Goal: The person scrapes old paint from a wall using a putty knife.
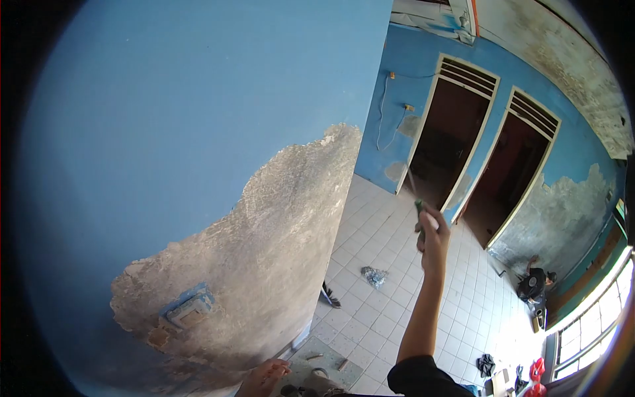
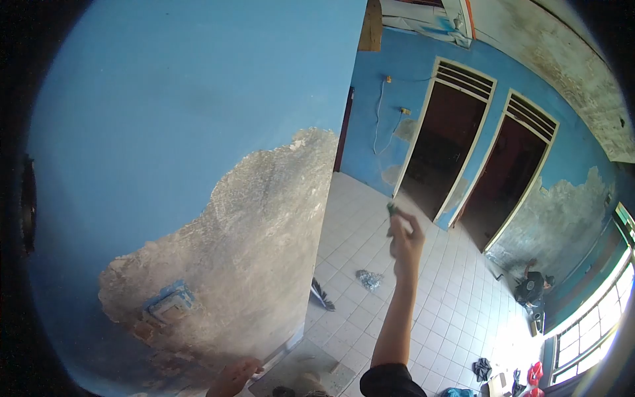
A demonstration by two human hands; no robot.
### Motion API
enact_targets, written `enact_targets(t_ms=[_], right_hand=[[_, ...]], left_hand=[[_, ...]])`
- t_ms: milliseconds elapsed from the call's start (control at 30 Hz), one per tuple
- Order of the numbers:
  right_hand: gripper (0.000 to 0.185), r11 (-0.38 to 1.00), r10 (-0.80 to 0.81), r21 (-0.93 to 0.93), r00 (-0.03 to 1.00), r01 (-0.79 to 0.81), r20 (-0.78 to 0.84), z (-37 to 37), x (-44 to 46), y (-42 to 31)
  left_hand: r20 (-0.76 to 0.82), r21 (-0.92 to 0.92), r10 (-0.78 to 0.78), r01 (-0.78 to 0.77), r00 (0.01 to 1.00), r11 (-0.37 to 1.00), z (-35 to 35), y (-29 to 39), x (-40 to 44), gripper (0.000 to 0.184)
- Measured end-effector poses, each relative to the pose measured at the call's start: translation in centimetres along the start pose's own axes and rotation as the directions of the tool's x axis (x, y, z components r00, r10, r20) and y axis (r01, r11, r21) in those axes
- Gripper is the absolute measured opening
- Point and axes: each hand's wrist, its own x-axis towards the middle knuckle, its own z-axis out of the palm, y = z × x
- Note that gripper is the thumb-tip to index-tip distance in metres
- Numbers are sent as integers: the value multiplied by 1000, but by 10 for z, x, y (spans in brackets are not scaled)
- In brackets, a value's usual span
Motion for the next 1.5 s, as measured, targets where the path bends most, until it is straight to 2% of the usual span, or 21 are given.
enact_targets(t_ms=[67,133,200,300,367,400,467,567,633,733,800,933,1000,1067,1167,1267,1333,1400,1433,1467,1500], right_hand=[[29,999,33,-17,994,-31,105,5,-29,8],[28,999,20,-52,988,-12,153,21,-61,14],[29,951,-109,-261,968,168,226,39,-90,20],[27,950,-142,-244,966,195,217,66,-120,26],[27,939,-115,-306,980,160,161,87,-106,13],[27,956,-137,-240,980,168,142,107,-77,11],[27,898,-401,-200,916,392,-8,152,3,9],[26,954,-213,207,976,218,-45,150,54,-49],[28,974,-193,131,979,183,67,120,39,-63],[27,959,-226,-157,971,236,76,70,-19,-54],[24,946,-133,-286,987,153,89,48,-49,-48],[26,975,-117,-165,974,150,194,116,-34,-42],[27,975,-193,-99,980,197,48,105,-9,-21],[29,977,-203,-63,979,202,3,100,-11,-24],[28,989,-130,-71,991,130,7,76,-41,-23],[27,991,-23,-134,1000,25,15,74,-74,-14],[26,933,-265,-207,952,294,153,109,-46,2],[26,877,-406,-290,914,384,-17,151,2,-7],[26,877,-461,-170,886,449,-39,155,27,-14],[26,932,-354,-85,935,351,-21,147,32,-33],[27,925,-379,-36,925,378,-23,140,29,-45]], left_hand=[[3,-2,76,-76,997,997,1,-2,3,32],[-10,-33,4,-4,1000,999,-3,21,3,31],[-18,-70,-72,71,997,995,-5,27,0,29],[-57,-89,-86,81,995,993,-8,14,-9,27],[-199,-59,-104,94,974,994,-9,0,-18,24],[-203,-58,-108,98,973,993,-13,2,-21,24],[-237,-101,-86,64,968,993,-19,10,-22,25],[-245,-151,-20,-18,969,988,-21,17,-23,24],[-264,-164,-31,-13,964,986,-20,16,-25,24],[-280,-167,-40,-8,959,986,-26,10,-26,24],[-277,-160,-48,3,960,987,-32,8,-27,25],[-310,-182,-94,38,946,983,-40,18,-25,25],[-320,-198,-88,24,943,980,-41,24,-18,25],[-288,-316,-253,158,923,936,-36,27,-16,26],[-248,-162,-173,135,953,977,-35,28,-11,26],[-248,-195,-113,65,962,979,-34,24,-11,25],[-252,-224,-139,82,958,971,-35,25,-12,24],[-241,-248,-174,113,955,962,-34,24,-16,24],[-245,-242,-143,82,959,967,-33,21,-15,23],[-252,-235,-112,51,961,971,-33,21,-15,23],[-260,-230,-113,52,959,972,-33,23,-15,23]])
